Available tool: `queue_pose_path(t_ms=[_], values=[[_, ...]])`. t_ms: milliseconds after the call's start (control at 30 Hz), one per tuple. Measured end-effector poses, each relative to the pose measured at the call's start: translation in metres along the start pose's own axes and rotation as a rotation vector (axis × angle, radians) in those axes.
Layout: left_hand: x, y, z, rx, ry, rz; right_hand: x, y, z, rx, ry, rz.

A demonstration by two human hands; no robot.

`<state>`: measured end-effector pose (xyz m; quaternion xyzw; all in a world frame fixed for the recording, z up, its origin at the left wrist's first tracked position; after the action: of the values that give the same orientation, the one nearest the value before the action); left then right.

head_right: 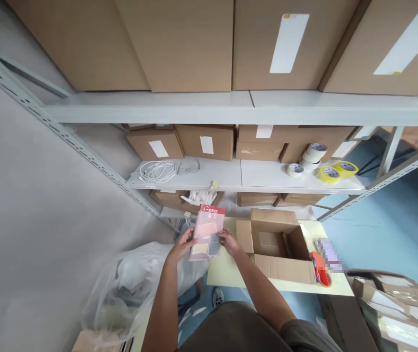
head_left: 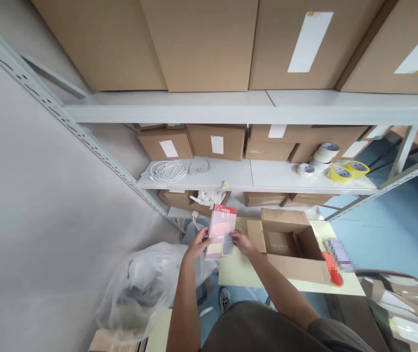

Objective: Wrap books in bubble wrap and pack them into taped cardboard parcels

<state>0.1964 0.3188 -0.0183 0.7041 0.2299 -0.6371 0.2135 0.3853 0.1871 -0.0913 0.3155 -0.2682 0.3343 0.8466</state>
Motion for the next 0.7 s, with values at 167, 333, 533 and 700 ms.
queue_pose_path(t_ms=[167,333,533,700], values=[[-0.05,0.047,-0.018,-0.111,0.017,0.095,0.056,-0.037,0.052,0.078,-0.05,-0.172],[-0.044,0.155,-0.063,-0.155,-0.06,0.199,0.112,-0.136,0.109,-0.032,-0.226,-0.197],[-0.015,0.296,-0.1,-0.091,-0.086,0.28,0.14,-0.269,0.153,-0.311,-0.314,-0.058],[0.02,0.356,-0.092,-0.08,-0.311,0.2,0.157,-0.342,0.161,-0.401,-0.331,0.298]])
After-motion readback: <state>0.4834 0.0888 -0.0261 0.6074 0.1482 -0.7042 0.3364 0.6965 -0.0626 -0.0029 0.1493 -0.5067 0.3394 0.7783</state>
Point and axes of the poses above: each hand's wrist, its own z-axis away from the middle knuckle, its own y-axis out of the palm, x = y × z, the point moved 5 cm from there along -z, towards the middle knuckle, and after that the axes turned 15 degrees about y, right-handed, at the moved point
